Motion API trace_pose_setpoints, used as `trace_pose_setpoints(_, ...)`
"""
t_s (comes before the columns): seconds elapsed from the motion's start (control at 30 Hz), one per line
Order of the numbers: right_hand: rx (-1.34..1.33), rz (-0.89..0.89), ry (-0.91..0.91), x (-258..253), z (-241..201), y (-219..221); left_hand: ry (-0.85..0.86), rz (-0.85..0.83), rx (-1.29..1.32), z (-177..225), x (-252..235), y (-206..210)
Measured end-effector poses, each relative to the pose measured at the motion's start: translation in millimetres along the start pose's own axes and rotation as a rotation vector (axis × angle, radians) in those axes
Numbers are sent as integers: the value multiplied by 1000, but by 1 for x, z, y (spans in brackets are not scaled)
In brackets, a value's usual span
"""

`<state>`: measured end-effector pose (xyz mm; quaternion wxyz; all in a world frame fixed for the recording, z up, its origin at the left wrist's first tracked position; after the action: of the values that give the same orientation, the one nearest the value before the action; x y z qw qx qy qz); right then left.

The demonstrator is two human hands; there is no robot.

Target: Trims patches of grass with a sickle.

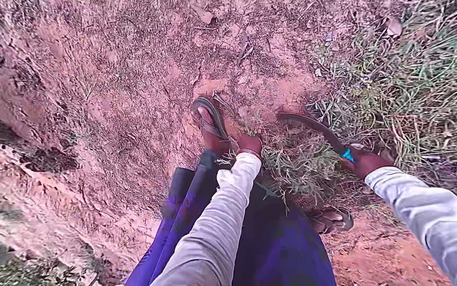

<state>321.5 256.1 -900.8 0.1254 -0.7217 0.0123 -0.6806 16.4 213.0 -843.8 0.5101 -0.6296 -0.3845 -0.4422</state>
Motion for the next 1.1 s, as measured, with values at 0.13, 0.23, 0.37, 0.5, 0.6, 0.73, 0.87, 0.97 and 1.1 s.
trace_pose_setpoints(0.13,-11,5,165,85,83,57,54,-141,-6,-54,-1,89)
trace_pose_setpoints(0.23,-102,292,74,135,101,61,96,-93,263,-74,29,136)
trace_pose_setpoints(0.37,-208,444,-142,112,52,14,54,200,625,-68,30,131)
trace_pose_setpoints(0.5,-200,232,-293,21,-61,-57,217,469,411,-59,-14,81)
trace_pose_setpoints(0.6,-164,82,-244,-17,-124,-77,187,493,-43,-49,-44,44)
trace_pose_setpoints(0.73,-93,70,-83,-5,-88,-50,13,372,71,-38,-81,39)
trace_pose_setpoints(0.87,-118,154,90,68,31,17,-82,352,268,-29,-86,35)
trace_pose_setpoints(0.97,-172,369,78,127,89,59,-134,317,273,-37,-88,23)
trace_pose_setpoints(1.1,-269,631,-38,158,97,74,-30,152,-111,-49,-90,6)
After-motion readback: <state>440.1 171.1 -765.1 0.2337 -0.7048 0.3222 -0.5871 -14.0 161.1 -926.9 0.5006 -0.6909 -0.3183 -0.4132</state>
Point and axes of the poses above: each hand's wrist, its own x-axis away from the middle knuckle, its own y-axis out of the palm, z = x × y, the point moved 3 cm from there along -x, towards the middle knuckle, and after that the axes turned 4 degrees about y, right-handed, at the moved point
